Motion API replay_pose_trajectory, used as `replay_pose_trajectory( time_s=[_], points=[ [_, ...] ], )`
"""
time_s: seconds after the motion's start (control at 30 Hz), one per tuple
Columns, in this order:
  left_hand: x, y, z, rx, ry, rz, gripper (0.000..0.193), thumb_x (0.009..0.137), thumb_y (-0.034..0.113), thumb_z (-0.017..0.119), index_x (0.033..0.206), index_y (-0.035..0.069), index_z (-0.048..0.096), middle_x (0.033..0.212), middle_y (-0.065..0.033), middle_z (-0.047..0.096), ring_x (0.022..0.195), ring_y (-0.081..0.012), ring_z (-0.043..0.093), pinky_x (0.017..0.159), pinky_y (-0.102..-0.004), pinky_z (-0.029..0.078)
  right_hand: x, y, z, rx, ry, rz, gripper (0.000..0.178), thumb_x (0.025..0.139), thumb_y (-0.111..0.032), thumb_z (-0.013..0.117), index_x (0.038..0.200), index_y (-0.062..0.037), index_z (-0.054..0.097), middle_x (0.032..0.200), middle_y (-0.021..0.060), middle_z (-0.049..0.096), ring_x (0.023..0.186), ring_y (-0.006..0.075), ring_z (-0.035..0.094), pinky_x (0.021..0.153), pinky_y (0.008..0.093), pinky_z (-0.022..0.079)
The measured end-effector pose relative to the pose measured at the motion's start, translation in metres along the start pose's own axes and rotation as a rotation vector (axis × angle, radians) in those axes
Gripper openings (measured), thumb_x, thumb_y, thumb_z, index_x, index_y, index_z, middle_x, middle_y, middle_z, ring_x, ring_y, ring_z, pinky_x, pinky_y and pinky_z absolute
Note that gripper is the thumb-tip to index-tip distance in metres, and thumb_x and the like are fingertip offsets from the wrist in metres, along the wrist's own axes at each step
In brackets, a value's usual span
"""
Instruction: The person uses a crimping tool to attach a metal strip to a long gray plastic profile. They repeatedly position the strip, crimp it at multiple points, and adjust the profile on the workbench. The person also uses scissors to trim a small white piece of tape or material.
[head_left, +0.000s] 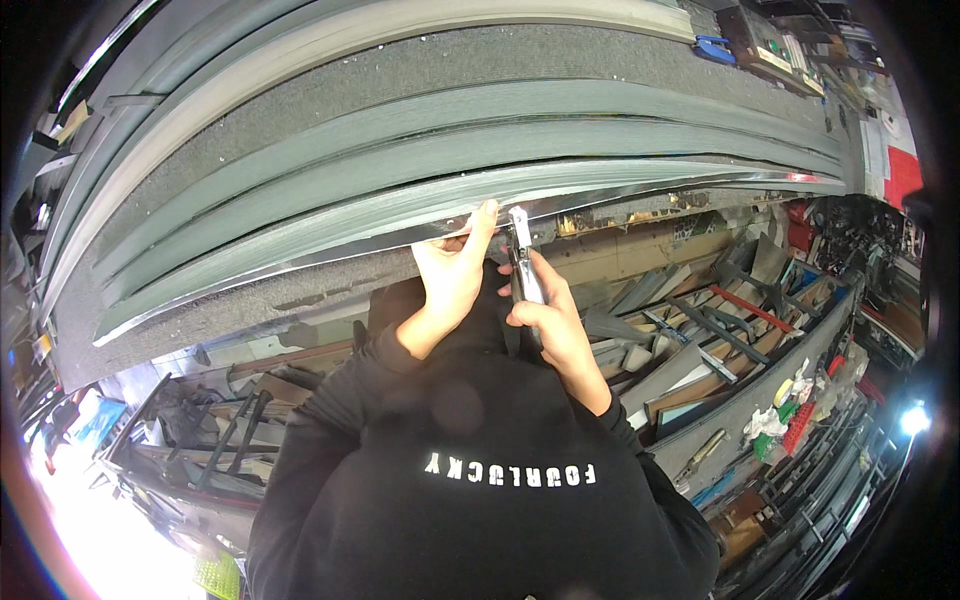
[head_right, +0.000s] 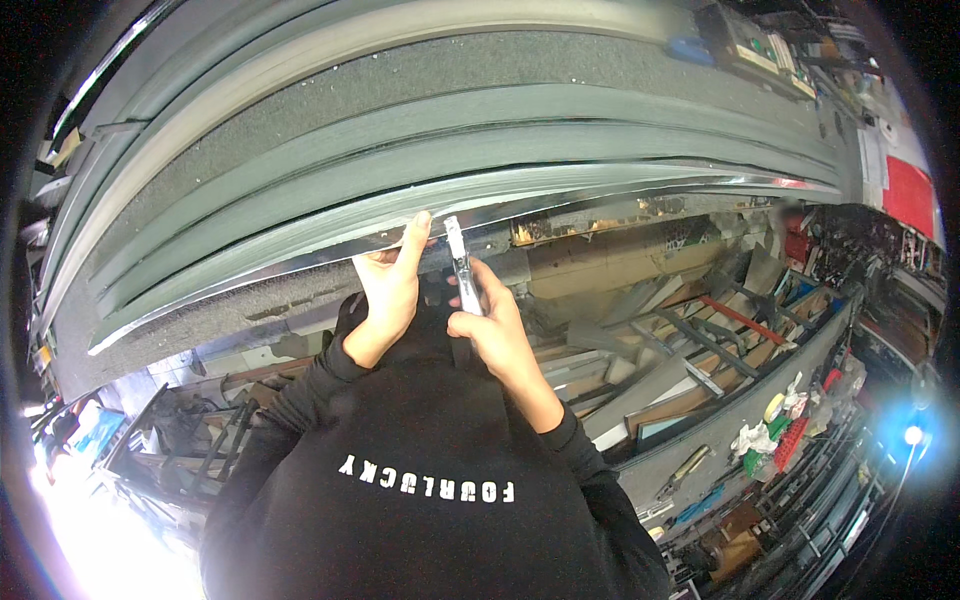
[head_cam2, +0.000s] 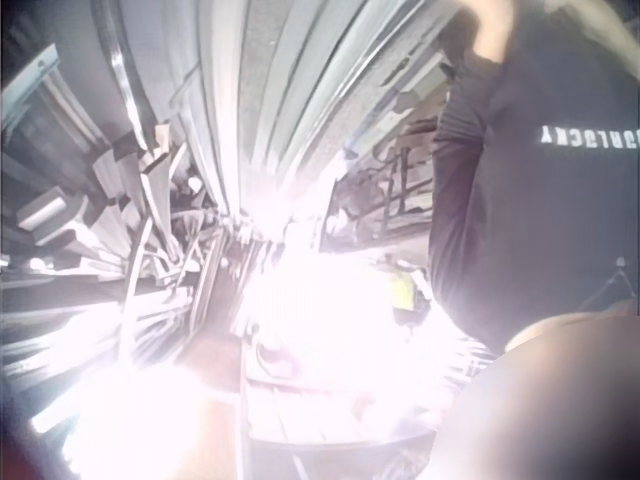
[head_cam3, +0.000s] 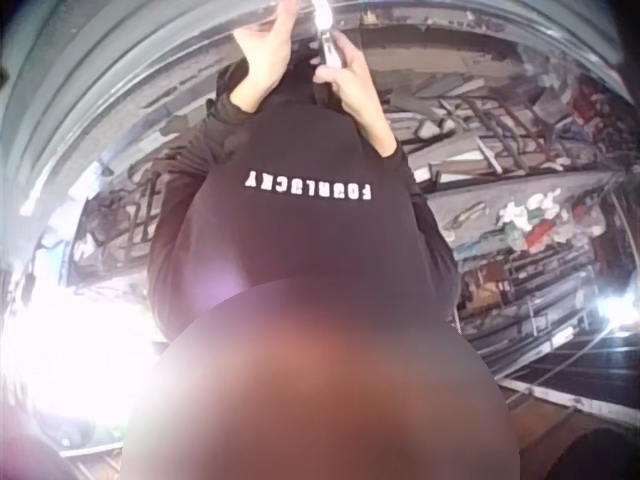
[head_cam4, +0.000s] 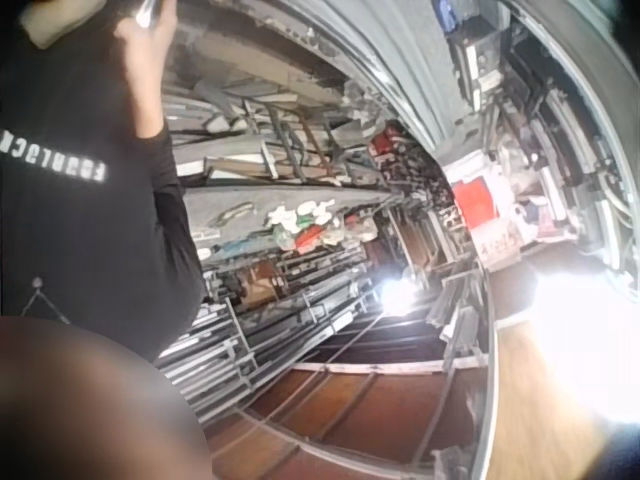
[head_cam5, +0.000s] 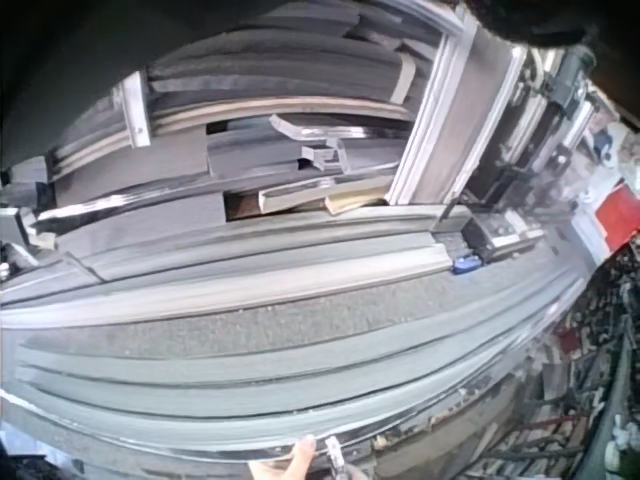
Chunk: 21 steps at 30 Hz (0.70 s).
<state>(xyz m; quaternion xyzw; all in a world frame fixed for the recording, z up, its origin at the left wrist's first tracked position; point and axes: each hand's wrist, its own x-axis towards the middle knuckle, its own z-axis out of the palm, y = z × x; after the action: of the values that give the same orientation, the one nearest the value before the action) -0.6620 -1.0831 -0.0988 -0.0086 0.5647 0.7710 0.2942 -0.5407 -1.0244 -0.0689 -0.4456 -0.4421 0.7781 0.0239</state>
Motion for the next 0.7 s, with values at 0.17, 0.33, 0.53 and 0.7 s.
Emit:
replay_pose_trajectory(
  time_s=[0.17, 0.33, 0.53, 0.7],
  points=[
    [-0.008, 0.005, 0.001, -0.001, -0.034, 0.015, 0.011, 0.088, 0.007, 0.072, 0.089, -0.003, 0.068, 0.081, -0.0026, 0.066, 0.073, -0.0063, 0.059, 0.064, -0.0221, 0.048, 0.001, 0.001, 0.003, -0.089, 0.021, -0.037, 0.072, 0.065, -0.004, 0.06, 0.135, 0.0019, 0.048, 0.113, 0.01, 0.058, 0.094, 0.0174, 0.057, 0.072, 0.0264, 0.048],
    [-0.003, 0.008, 0.003, -0.002, -0.01, -0.014, 0.013, 0.088, 0.01, 0.072, 0.086, -0.001, 0.067, 0.076, -0.0025, 0.064, 0.064, -0.0062, 0.058, 0.053, -0.0217, 0.047, 0.001, 0.005, 0.004, -0.15, 0.024, -0.085, 0.073, 0.067, -0.007, 0.061, 0.138, 0.0016, 0.045, 0.113, 0.0082, 0.058, 0.093, 0.0163, 0.057, 0.077, 0.0263, 0.047],
    [-0.002, 0.008, 0.004, -0.029, 0.001, -0.012, 0.015, 0.088, 0.013, 0.073, 0.086, 0.0, 0.066, 0.076, -0.0028, 0.063, 0.063, -0.0069, 0.058, 0.051, -0.0217, 0.047, 0.004, 0.013, 0.003, -0.234, 0.053, -0.142, 0.076, 0.069, -0.004, 0.066, 0.141, 0.0026, 0.041, 0.114, 0.0112, 0.06, 0.093, 0.0156, 0.059, 0.081, 0.0304, 0.05],
    [-0.005, 0.012, 0.006, -0.006, -0.005, -0.016, 0.017, 0.089, 0.015, 0.073, 0.084, 0.0, 0.065, 0.075, -0.0029, 0.063, 0.063, -0.0061, 0.058, 0.047, -0.0216, 0.046, 0.013, 0.016, 0.004, -0.276, 0.033, -0.198, 0.067, 0.07, -0.003, 0.065, 0.134, 0.0033, 0.046, 0.102, 0.009, 0.065, 0.083, 0.0127, 0.062, 0.078, 0.0284, 0.051]
  ],
)
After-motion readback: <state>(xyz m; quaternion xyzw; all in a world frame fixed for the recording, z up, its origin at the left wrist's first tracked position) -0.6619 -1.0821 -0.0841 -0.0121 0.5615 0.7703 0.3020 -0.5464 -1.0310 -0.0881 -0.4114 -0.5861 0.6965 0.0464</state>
